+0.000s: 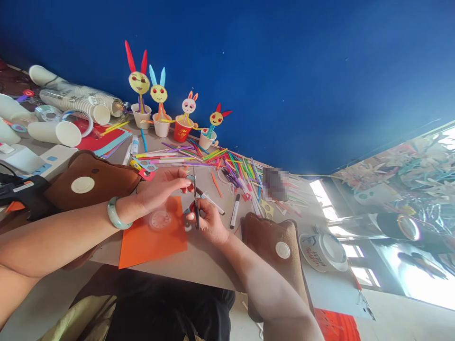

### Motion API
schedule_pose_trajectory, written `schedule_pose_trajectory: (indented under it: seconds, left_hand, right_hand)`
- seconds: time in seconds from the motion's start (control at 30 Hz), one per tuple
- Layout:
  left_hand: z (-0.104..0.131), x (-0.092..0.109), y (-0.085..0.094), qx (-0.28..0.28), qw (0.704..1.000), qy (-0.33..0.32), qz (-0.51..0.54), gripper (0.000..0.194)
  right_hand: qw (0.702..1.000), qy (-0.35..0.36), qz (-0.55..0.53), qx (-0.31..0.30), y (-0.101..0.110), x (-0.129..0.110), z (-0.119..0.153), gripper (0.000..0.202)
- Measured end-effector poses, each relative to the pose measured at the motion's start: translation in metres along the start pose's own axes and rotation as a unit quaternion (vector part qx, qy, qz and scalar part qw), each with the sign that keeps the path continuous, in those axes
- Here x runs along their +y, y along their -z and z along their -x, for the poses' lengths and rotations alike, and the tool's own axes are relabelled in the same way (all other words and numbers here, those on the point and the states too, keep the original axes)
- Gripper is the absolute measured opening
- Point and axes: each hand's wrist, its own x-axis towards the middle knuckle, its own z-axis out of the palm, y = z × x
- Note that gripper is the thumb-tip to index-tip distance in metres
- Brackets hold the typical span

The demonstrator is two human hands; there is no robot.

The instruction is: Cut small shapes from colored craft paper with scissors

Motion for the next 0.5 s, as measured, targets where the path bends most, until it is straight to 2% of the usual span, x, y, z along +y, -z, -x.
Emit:
schedule_pose_trajectory:
  seconds: [0.5]
  left_hand:
    - [0.001, 0.0033, -0.0012, -0.001, 1.0, 0.014, 0.02, 0.019]
  right_hand:
    - [1.0, 0.01, -0.004, -0.005, 0.0009, 0.0025, 0.001, 0.062]
